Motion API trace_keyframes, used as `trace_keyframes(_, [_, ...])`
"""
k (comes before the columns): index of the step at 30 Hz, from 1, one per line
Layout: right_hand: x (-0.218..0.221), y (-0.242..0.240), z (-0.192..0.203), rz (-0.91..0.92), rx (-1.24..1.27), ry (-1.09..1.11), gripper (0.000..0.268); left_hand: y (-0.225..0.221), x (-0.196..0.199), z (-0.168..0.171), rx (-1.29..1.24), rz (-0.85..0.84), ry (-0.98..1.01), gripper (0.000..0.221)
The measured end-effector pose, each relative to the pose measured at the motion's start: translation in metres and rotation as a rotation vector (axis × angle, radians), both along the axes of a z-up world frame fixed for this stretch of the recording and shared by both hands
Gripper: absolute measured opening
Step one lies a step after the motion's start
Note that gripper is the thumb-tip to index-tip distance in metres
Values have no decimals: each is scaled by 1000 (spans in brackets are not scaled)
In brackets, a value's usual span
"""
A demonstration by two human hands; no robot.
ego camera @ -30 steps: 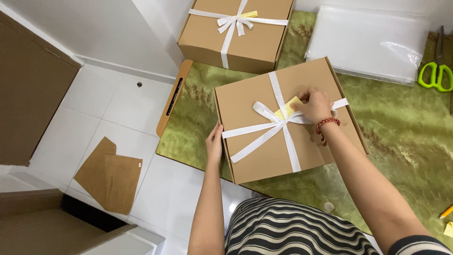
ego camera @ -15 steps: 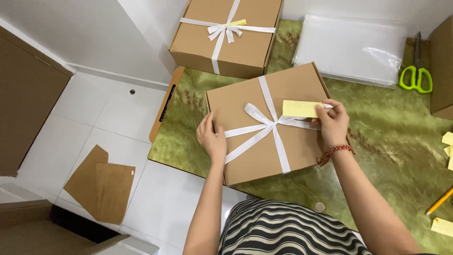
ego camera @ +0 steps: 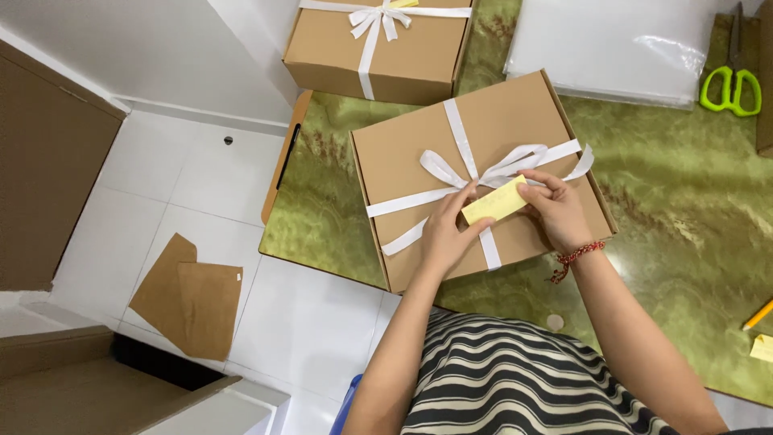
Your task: Preparing a cardboard box with a plastic liner and selecting a t-shirt from a rack for packaging.
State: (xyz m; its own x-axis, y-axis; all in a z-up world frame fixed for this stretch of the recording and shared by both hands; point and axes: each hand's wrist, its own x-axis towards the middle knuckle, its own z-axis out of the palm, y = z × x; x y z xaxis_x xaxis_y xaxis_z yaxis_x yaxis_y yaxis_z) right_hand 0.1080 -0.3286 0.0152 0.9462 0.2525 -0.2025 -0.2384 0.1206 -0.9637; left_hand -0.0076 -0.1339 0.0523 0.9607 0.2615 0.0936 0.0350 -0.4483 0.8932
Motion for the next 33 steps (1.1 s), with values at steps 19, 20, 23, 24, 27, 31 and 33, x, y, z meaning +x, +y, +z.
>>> trace_keyframes(19, [-11, 12, 28, 28, -39, 99, 36, -2, 0, -10, 42, 7, -1, 63])
trace_keyframes(20, [-12, 13, 29, 53, -38, 117, 34, -2, -1, -6, 24, 20, -8, 62])
trace_keyframes(23, [-17, 17, 32, 90, -27, 143, 31, -3, 0, -7, 15, 43, -18, 59])
trace_keyframes(24, [-19, 19, 33, 100, -16, 149, 30, -4, 1, -9, 24, 52, -23, 57])
trace_keyframes(27, [-18, 16, 31, 127, -16, 156, 25, -4, 2, -16, 31, 51, -22, 56])
trace_keyframes(31, [-17, 8, 28, 169, 2, 165, 26, -4, 3, -24, 29, 42, 5, 49])
trace_keyframes(33, [-15, 2, 20, 207, 14, 177, 26, -3, 2, -24, 35, 24, -3, 45])
